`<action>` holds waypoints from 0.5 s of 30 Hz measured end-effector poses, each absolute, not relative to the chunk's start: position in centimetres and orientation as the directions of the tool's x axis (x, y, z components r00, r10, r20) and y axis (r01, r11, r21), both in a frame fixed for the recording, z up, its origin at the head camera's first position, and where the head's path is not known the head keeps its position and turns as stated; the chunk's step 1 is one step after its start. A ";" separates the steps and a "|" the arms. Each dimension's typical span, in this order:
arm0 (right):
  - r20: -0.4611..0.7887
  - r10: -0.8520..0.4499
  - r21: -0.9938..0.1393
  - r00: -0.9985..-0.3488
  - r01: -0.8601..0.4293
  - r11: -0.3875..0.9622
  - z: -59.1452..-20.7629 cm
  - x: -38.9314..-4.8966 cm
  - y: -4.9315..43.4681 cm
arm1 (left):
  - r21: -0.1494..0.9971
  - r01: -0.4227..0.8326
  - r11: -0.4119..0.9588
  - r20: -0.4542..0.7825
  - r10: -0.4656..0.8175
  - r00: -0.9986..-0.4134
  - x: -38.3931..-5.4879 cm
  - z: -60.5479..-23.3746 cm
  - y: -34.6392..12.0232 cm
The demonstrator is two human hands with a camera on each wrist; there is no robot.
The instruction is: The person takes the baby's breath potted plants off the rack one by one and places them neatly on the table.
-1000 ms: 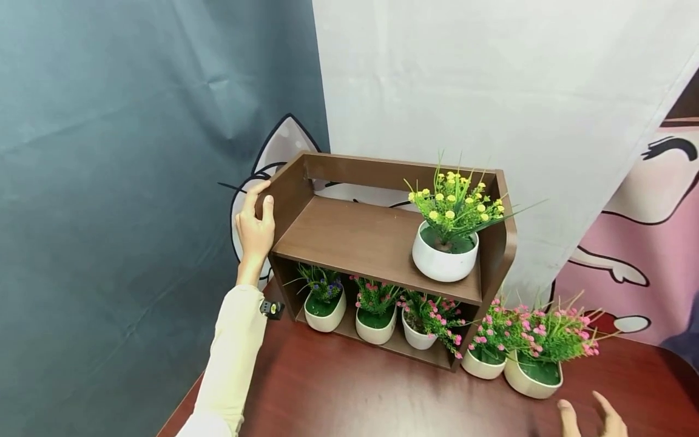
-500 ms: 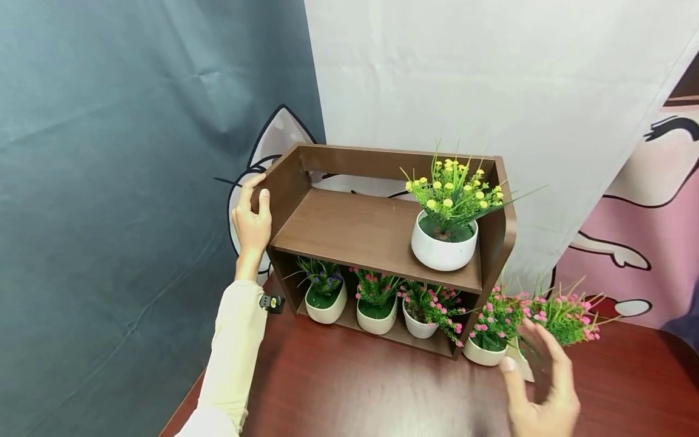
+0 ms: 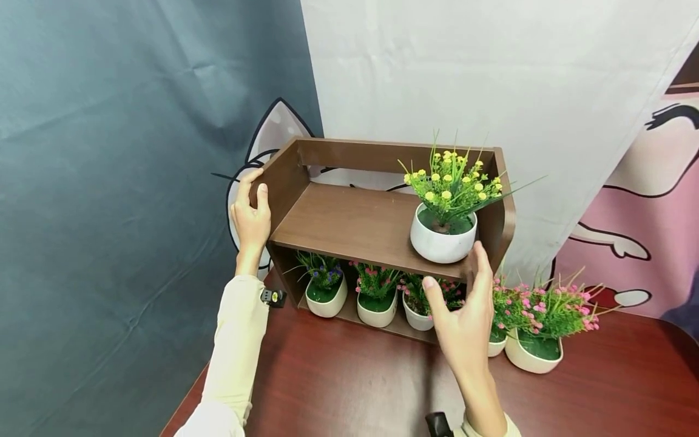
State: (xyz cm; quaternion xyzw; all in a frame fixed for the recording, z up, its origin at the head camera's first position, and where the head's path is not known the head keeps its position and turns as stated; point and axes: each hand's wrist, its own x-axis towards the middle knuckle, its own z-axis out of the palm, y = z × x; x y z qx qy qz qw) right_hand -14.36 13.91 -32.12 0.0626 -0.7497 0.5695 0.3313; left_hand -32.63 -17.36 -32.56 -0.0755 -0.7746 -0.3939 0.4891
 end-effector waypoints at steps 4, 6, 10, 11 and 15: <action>0.510 0.351 -0.824 -0.785 -0.330 0.461 -32.5 -16.5 14.1 | 0.522 0.515 0.680 0.829 -0.262 -0.495 -32.7 -32.4 -17.3; 0.480 0.381 -0.821 -0.790 -0.253 0.511 -32.8 -17.6 14.2 | 0.515 0.522 0.680 0.836 -0.263 -0.481 -32.8 -32.4 -17.3; 0.426 0.422 -0.828 -0.800 -0.157 0.539 -33.0 -19.2 14.1 | 0.514 0.523 0.680 0.840 -0.275 -0.468 -32.9 -32.5 -17.3; 0.422 0.429 -0.824 -0.799 -0.141 0.549 -32.9 -19.6 14.2 | 0.514 0.522 0.680 0.839 -0.274 -0.469 -32.9 -32.5 -17.3; 0.430 0.447 -0.801 -0.785 -0.103 0.590 -32.7 -20.7 14.3 | 0.512 0.521 0.684 0.840 -0.271 -0.470 -33.0 -32.6 -17.3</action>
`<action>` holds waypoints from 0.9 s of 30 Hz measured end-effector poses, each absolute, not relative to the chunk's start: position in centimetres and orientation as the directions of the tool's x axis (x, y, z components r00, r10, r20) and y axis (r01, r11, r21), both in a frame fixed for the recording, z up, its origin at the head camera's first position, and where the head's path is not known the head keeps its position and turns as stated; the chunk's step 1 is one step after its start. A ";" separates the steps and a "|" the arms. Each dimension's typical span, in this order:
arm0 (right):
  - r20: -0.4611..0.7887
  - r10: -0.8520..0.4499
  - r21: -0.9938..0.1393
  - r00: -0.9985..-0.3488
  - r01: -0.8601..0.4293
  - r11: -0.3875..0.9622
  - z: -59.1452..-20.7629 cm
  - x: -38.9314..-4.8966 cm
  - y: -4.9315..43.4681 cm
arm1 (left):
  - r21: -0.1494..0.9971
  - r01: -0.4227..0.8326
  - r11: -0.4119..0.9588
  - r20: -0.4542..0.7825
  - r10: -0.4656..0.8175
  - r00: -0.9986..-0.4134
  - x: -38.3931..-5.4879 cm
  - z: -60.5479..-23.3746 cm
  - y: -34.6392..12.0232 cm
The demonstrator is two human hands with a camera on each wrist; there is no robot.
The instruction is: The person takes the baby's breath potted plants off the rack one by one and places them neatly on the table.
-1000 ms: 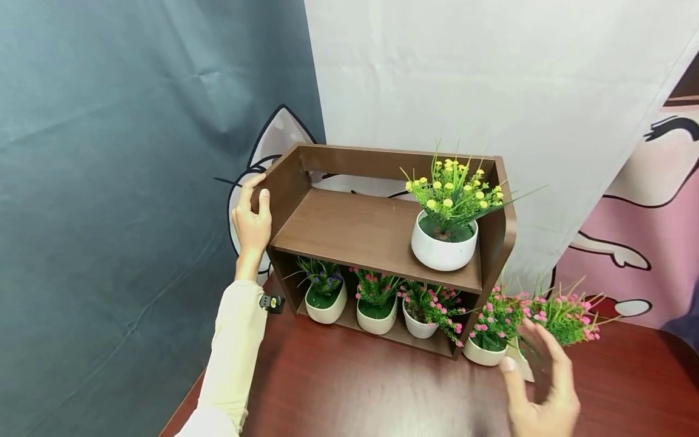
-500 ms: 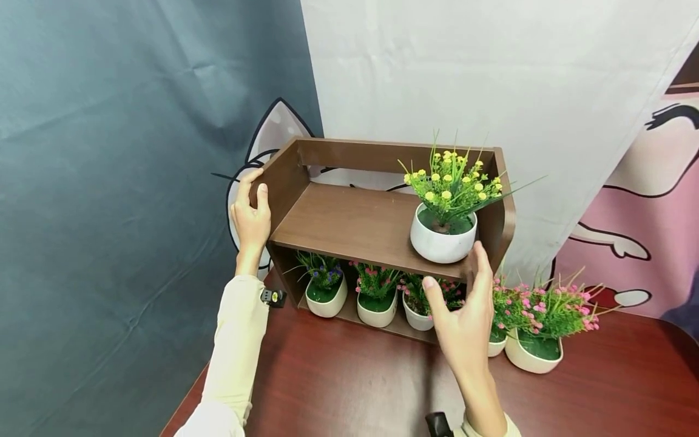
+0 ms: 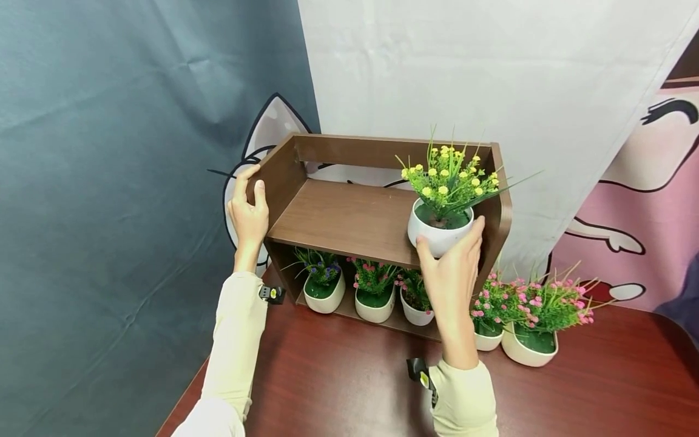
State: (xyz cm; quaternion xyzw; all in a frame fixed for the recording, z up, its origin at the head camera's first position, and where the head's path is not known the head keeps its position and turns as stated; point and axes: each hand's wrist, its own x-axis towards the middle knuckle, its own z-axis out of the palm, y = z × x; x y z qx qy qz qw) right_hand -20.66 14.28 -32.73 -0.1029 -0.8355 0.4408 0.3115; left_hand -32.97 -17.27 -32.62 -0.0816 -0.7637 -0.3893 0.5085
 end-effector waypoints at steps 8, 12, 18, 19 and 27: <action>0.491 0.450 -0.772 -0.746 -0.134 0.621 -32.8 -21.0 14.5 | 0.505 0.521 0.688 0.843 -0.266 -0.467 -32.9 -32.6 -17.1; 0.510 0.444 -0.777 -0.736 -0.173 0.605 -33.0 -20.6 14.5 | 0.513 0.521 0.682 0.838 -0.265 -0.477 -32.8 -32.5 -17.0; 0.484 0.416 -0.801 -0.770 -0.199 0.565 -32.6 -19.8 14.3 | 0.525 0.512 0.680 0.831 -0.279 -0.481 -32.7 -32.2 -17.1; 0.475 0.408 -0.807 -0.780 -0.201 0.556 -32.5 -19.5 14.2 | 0.525 0.511 0.681 0.832 -0.282 -0.478 -32.7 -32.2 -17.1; 0.424 0.319 -0.822 -0.848 -0.213 0.528 -32.1 -17.6 13.9 | 0.524 0.509 0.683 0.829 -0.273 -0.488 -32.8 -32.1 -17.2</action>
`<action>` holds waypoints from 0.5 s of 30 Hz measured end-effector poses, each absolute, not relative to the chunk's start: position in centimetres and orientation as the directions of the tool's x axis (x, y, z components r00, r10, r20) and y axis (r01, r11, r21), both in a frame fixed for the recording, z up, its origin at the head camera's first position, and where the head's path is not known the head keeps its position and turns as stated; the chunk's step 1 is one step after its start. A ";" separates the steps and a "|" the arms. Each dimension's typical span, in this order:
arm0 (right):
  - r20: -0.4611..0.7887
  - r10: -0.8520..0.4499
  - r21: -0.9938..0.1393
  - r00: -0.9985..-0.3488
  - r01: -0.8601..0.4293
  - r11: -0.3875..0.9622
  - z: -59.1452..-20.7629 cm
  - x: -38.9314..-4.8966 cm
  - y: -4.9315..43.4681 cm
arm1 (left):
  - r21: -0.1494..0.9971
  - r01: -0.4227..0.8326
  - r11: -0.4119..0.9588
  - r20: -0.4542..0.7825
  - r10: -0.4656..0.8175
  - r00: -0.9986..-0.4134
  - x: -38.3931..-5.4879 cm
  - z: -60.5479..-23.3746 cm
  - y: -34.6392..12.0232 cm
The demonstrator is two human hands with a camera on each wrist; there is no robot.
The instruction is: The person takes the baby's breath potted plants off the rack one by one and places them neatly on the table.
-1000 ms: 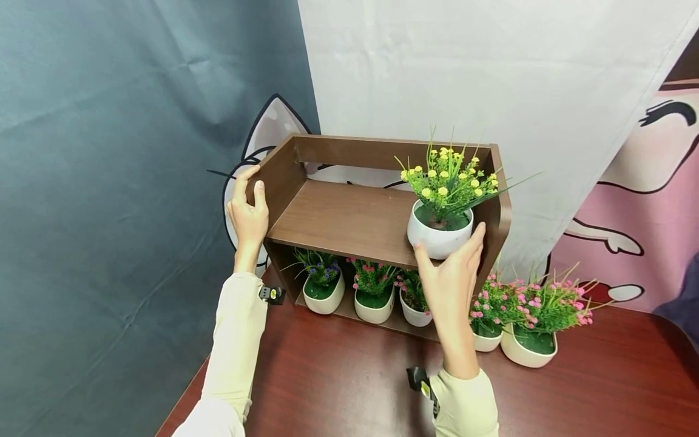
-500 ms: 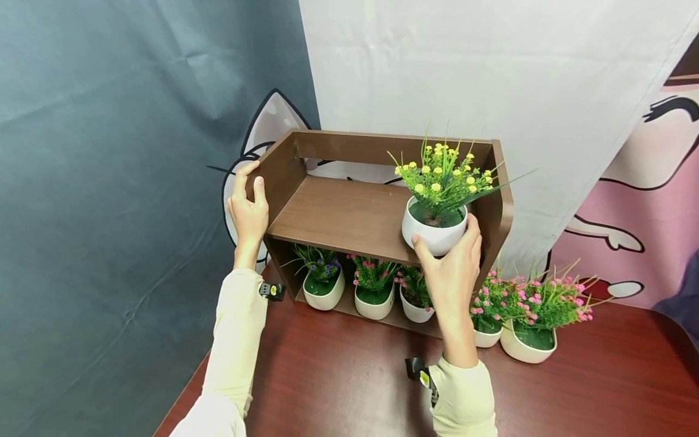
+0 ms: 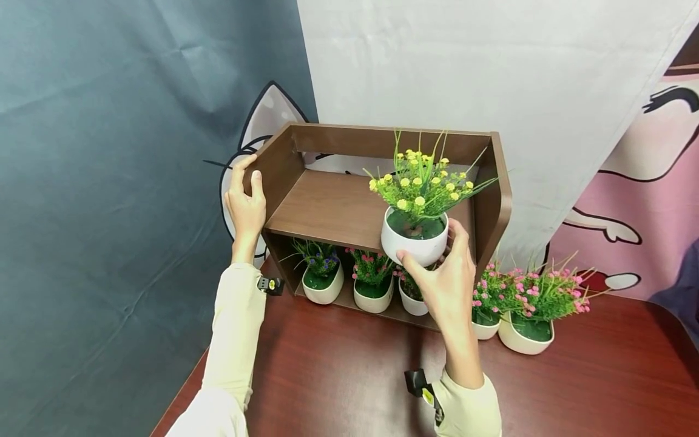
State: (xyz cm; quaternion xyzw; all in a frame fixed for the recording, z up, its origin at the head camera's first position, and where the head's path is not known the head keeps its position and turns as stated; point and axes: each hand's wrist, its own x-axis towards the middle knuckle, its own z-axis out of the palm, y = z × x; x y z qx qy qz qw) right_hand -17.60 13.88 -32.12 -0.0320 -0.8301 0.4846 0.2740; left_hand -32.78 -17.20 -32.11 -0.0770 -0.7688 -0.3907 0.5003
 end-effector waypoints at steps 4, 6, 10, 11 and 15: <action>0.433 0.264 -0.805 -0.862 -0.238 0.544 -32.2 -16.4 13.7 | 0.522 0.515 0.680 0.831 -0.267 -0.489 -32.8 -32.1 -17.3; 0.441 0.243 -0.795 -0.864 -0.250 0.553 -32.3 -15.9 13.6 | 0.521 0.519 0.678 0.832 -0.267 -0.485 -32.8 -32.1 -17.4; 0.431 0.208 -0.788 -0.878 -0.254 0.561 -32.5 -14.9 13.4 | 0.522 0.527 0.671 0.832 -0.266 -0.486 -32.8 -32.1 -17.6; 0.430 0.193 -0.786 -0.882 -0.260 0.561 -32.7 -14.7 13.4 | 0.525 0.525 0.669 0.830 -0.268 -0.489 -32.7 -32.1 -17.7; 0.408 0.127 -0.793 -0.904 -0.282 0.540 -33.9 -13.6 13.3 | 0.539 0.510 0.671 0.818 -0.273 -0.506 -32.5 -32.2 -17.7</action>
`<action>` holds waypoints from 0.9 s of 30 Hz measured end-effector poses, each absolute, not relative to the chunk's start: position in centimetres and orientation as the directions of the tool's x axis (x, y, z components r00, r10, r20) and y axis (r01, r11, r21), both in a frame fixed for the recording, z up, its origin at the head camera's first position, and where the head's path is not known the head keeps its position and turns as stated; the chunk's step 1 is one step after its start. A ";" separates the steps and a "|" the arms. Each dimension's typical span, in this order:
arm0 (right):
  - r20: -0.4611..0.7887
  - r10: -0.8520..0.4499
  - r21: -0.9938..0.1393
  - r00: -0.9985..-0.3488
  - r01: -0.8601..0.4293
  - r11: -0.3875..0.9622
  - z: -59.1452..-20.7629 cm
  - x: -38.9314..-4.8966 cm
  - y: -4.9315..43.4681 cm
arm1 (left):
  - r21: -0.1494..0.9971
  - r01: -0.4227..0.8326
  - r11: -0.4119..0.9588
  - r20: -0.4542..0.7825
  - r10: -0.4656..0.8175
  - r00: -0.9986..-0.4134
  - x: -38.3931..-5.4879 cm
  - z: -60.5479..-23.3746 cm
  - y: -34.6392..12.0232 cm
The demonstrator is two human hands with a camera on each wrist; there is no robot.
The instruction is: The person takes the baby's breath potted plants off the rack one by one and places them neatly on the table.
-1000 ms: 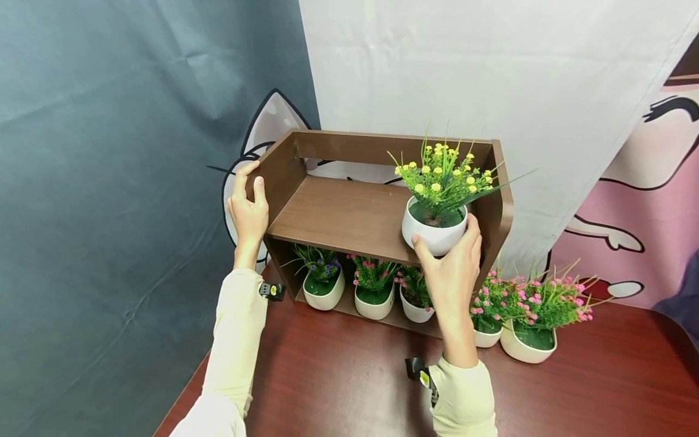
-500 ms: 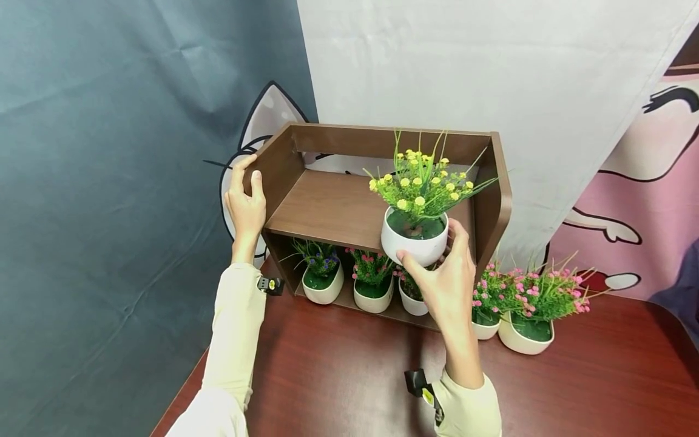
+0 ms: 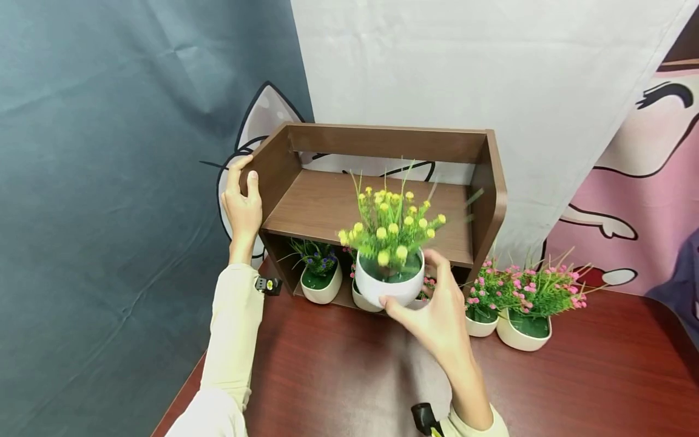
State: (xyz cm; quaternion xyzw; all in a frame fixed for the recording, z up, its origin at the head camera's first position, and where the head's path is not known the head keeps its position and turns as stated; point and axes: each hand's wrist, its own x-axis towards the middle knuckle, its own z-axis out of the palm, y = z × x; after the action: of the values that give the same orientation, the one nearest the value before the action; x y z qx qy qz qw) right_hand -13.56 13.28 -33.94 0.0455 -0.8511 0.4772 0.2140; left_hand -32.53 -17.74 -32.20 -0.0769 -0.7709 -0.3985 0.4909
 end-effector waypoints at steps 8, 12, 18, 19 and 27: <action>0.411 0.109 -0.794 -0.905 -0.296 0.531 -38.0 -10.6 13.9 | 0.547 0.509 0.665 0.814 -0.279 -0.510 -32.5 -32.0 -17.6; 0.389 0.154 -0.791 -0.908 -0.244 0.561 -40.6 -9.0 15.3 | 0.540 0.516 0.665 0.818 -0.268 -0.509 -32.5 -32.1 -17.6; 0.282 0.317 -0.781 -0.906 -0.024 0.624 -44.2 -6.6 18.2 | 0.529 0.523 0.669 0.824 -0.255 -0.506 -32.4 -32.3 -17.6; 0.288 0.344 -0.779 -0.893 -0.010 0.627 -44.7 -6.4 18.8 | 0.528 0.523 0.670 0.824 -0.255 -0.506 -32.4 -32.2 -17.6; 0.324 0.505 -0.788 -0.800 0.067 0.612 -47.7 -4.9 23.1 | 0.553 0.510 0.659 0.811 -0.284 -0.511 -32.5 -32.2 -17.6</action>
State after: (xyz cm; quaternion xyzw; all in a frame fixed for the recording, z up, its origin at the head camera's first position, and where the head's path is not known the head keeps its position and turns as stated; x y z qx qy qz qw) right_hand -4.89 23.05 -47.69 -0.1671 -0.8565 0.4078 0.2686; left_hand -32.51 -17.63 -32.24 -0.0735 -0.7684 -0.4065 0.4888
